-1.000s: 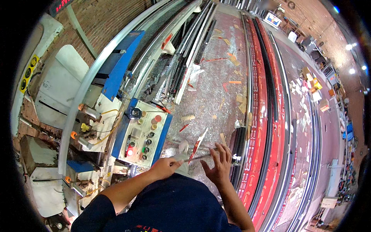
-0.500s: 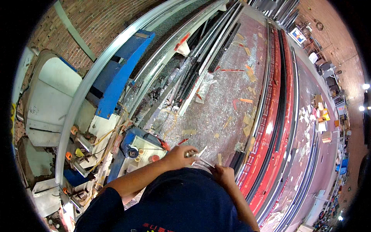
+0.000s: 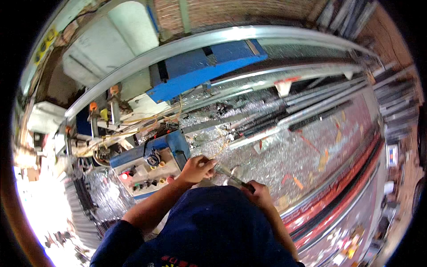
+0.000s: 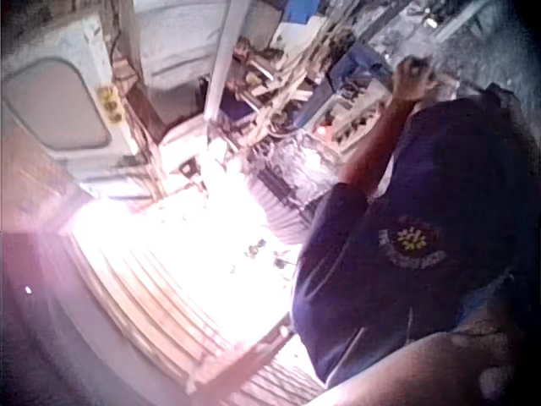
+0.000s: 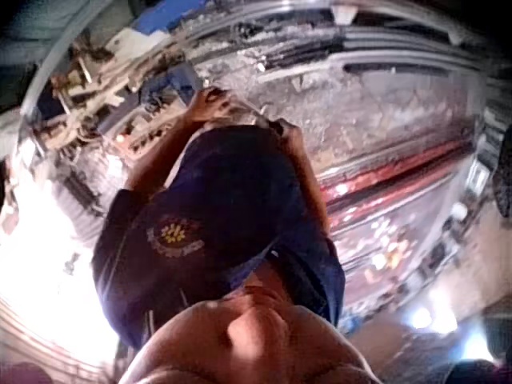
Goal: The person operates a metal cutting machine in a workshop. They adjust the machine's clamps and controls, then cut a metal bar. The person removes the cut piece and repeats the process with another metal bar.
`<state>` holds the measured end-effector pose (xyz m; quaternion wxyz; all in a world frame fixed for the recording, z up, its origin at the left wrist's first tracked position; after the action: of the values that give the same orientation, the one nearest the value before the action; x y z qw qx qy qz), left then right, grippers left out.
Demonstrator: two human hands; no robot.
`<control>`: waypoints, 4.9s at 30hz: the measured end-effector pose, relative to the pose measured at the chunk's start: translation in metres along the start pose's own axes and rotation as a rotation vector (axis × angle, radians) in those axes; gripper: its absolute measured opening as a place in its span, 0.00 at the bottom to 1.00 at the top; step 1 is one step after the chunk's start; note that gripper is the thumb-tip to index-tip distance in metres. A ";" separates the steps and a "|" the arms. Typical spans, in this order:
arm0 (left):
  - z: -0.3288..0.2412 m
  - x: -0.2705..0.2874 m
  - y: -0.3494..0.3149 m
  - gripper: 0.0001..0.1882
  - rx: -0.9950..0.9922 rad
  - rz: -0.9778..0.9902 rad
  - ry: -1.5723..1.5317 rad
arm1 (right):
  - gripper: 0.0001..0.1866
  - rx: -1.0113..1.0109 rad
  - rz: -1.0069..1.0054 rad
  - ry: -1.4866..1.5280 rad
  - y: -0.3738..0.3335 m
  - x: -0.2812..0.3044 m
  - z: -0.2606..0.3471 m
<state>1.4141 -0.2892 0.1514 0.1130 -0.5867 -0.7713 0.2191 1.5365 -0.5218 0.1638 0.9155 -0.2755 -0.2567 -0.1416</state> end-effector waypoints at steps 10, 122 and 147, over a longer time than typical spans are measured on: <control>0.034 0.002 -0.057 0.24 0.177 -0.487 -0.538 | 0.24 0.394 0.417 -0.360 0.119 0.013 0.015; 0.137 0.399 -0.025 0.20 -0.415 -1.192 -1.305 | 0.30 -0.550 0.964 -0.323 0.405 -0.189 0.351; 0.122 0.401 -0.052 0.17 -0.271 -1.468 -0.642 | 0.25 -0.073 1.123 -0.150 0.501 -0.267 0.208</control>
<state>1.2028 0.0573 0.0357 -0.0711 0.1514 -0.9742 0.1514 1.4352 0.0342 -0.0498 0.8194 -0.4107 -0.1299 0.3782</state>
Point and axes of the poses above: each hand's wrist, its own y-axis towards the middle knuckle, its own x-axis out of the back of the hand, z = x × y, the point moved 7 cm from there along y, towards the middle knuckle, and after that the axes turned 11 degrees about z, right-handed, at the moved point
